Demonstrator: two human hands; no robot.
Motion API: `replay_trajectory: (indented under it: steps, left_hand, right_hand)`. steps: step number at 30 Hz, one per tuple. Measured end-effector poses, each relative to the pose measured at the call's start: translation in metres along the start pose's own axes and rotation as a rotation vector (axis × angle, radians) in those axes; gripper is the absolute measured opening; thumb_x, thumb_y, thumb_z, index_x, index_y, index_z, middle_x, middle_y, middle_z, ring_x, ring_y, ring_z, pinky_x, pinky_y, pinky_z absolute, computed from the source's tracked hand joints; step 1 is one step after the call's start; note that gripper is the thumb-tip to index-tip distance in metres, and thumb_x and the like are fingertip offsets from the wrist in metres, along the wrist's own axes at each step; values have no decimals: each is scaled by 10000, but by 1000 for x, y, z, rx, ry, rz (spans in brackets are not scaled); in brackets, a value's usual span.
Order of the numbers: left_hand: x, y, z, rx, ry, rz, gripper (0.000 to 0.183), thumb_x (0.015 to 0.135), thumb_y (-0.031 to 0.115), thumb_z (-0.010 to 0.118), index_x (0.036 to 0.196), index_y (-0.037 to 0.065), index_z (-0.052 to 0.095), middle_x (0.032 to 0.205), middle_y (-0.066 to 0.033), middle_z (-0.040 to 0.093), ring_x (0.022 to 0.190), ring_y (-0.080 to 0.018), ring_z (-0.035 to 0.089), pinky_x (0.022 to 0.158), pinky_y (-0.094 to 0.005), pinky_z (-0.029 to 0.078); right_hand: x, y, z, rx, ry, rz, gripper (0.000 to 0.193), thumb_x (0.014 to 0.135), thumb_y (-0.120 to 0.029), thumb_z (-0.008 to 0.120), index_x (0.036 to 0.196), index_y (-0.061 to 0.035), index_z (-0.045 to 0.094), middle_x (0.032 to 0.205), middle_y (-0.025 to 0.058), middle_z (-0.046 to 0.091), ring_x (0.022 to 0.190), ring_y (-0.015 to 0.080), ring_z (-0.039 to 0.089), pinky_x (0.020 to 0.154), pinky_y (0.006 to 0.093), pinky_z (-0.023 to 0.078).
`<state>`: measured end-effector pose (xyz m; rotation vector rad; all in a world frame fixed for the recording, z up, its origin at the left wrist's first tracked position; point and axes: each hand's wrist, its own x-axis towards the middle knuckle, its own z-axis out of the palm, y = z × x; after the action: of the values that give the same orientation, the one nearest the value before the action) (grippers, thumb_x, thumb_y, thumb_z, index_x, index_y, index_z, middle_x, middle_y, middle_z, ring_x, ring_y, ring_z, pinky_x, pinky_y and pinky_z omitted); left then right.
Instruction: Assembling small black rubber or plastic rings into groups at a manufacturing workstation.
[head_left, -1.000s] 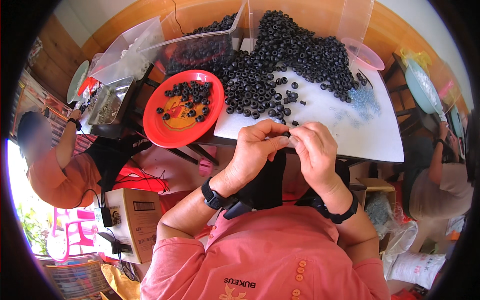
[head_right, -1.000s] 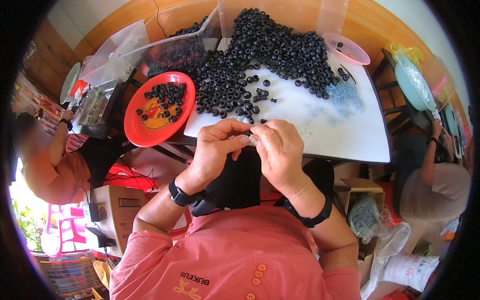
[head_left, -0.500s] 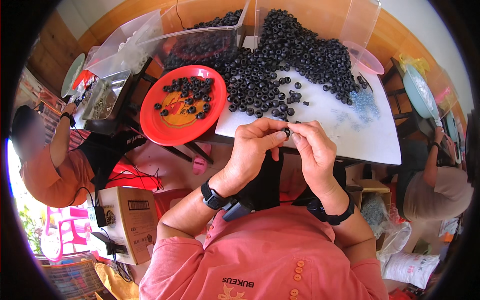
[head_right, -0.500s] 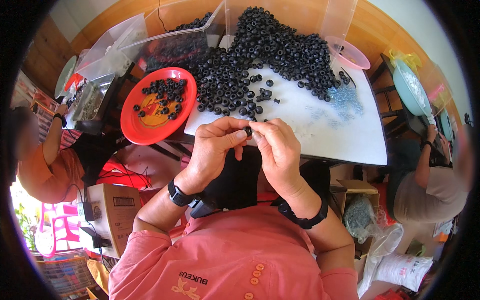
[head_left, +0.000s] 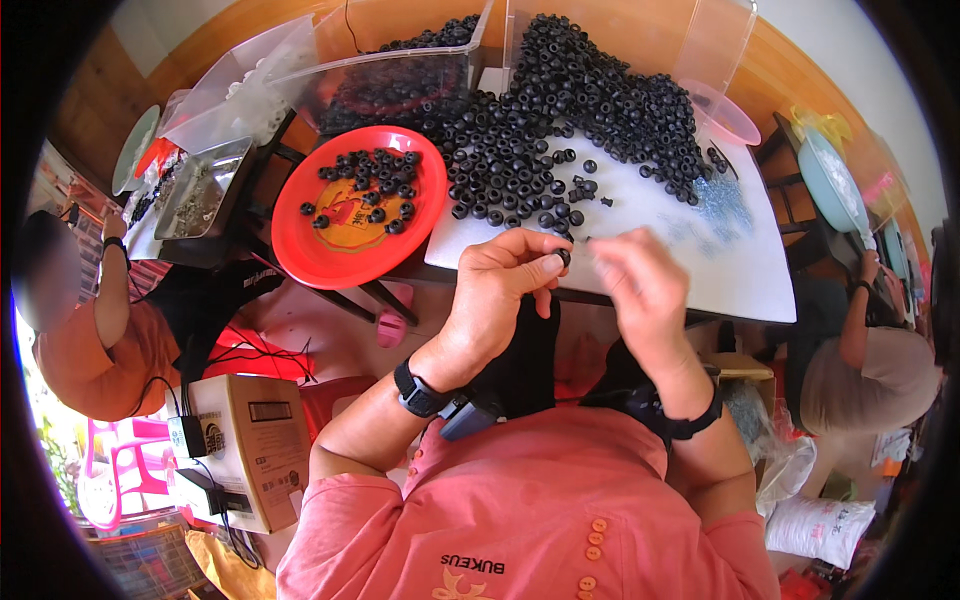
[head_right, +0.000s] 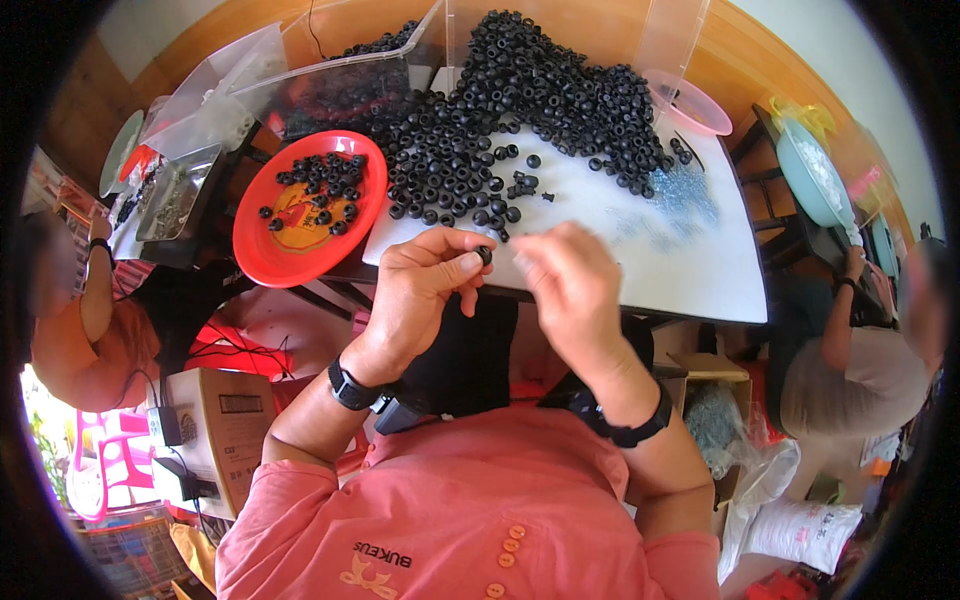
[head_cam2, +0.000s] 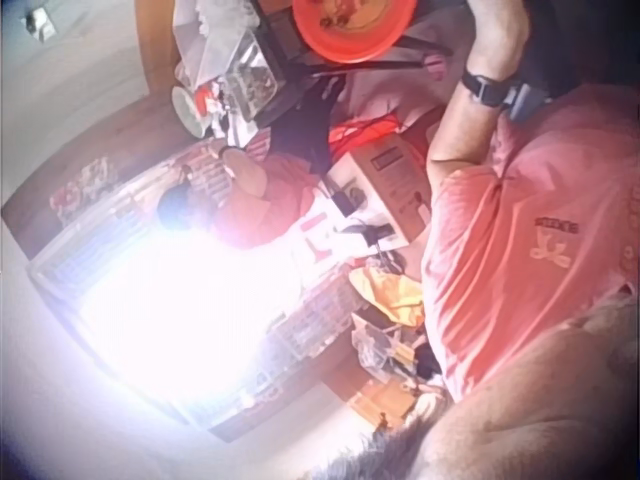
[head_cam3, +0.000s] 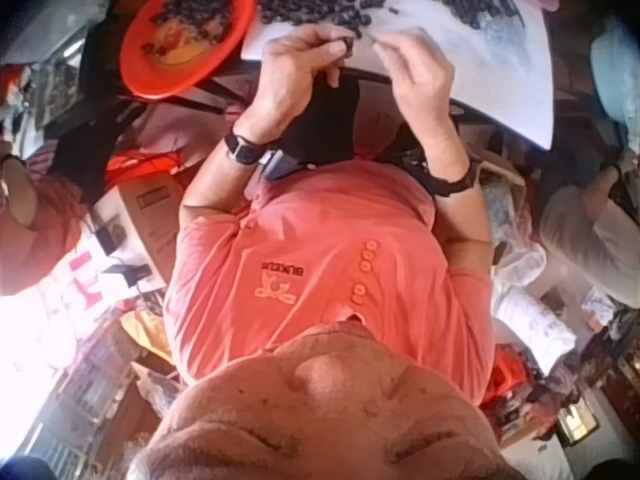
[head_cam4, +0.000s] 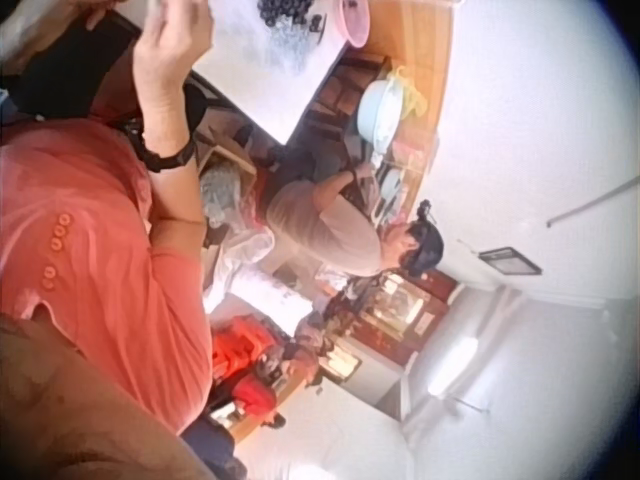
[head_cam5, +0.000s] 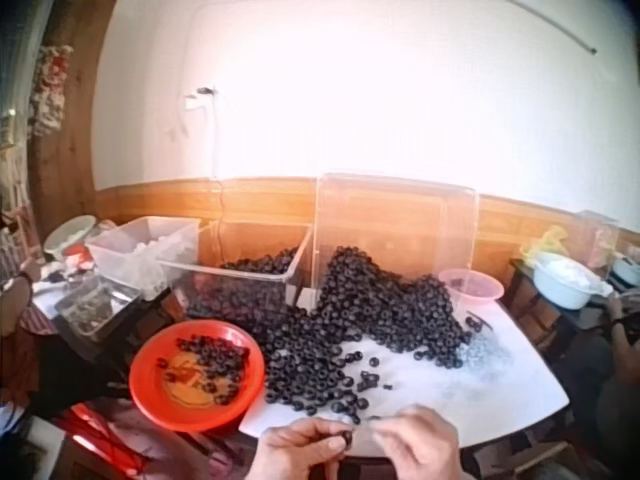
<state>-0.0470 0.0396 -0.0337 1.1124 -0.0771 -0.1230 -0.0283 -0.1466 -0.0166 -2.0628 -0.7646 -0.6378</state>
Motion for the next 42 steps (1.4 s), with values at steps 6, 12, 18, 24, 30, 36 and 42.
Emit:
replay_trajectory:
  steps: [6,12,18,24,30,36,42]
  left_hand:
    - [4,1,-1,19,53,83,169,913,19,631,1060,-51,677,822,-57,622,637,-109,558,517,-229,470]
    - [5,-1,-4,43,8,62,189,935,6,604,1104,-62,654,938,-84,655,763,-111,589,561,-228,502]
    - [3,-1,-6,77,14,59,206,929,1,608,1121,-56,657,944,-87,657,747,-112,590,561,-228,502]
    - [4,-2,-9,89,-15,77,201,926,-10,606,1113,-40,672,916,-93,667,711,-112,595,558,-226,502]
    - [4,-2,-7,93,-11,81,196,923,-1,616,1105,-45,675,912,-89,669,727,-109,598,556,-223,502]
    - [4,-3,-6,110,5,75,199,925,-11,605,1107,-49,674,946,-91,667,756,-111,598,561,-220,503]
    - [3,-2,-3,126,17,80,187,924,-14,600,1093,-53,671,947,-95,665,765,-119,602,563,-224,505]
  right_hand:
    - [16,28,-4,-325,47,-54,126,737,23,652,832,-57,632,793,95,587,775,289,591,693,404,452]
    - [12,39,15,-519,-82,-177,141,699,-1,634,824,-64,647,828,75,557,836,284,561,724,397,426]
    - [13,35,15,-576,-129,-258,123,708,-12,625,819,-61,646,841,66,554,860,267,562,735,394,430]
    - [14,35,8,-655,-199,-290,91,730,-36,619,819,-59,618,853,65,558,854,262,562,745,387,412]
    - [16,43,2,-655,-151,-156,88,751,-54,617,833,-86,616,861,72,569,840,266,572,734,397,401]
    - [14,42,1,-676,-172,-237,71,759,-63,616,823,-89,630,866,61,578,863,253,563,744,394,398]
    - [15,41,-4,-682,-195,-298,77,758,-61,613,829,-84,637,867,59,575,877,246,549,767,389,386]
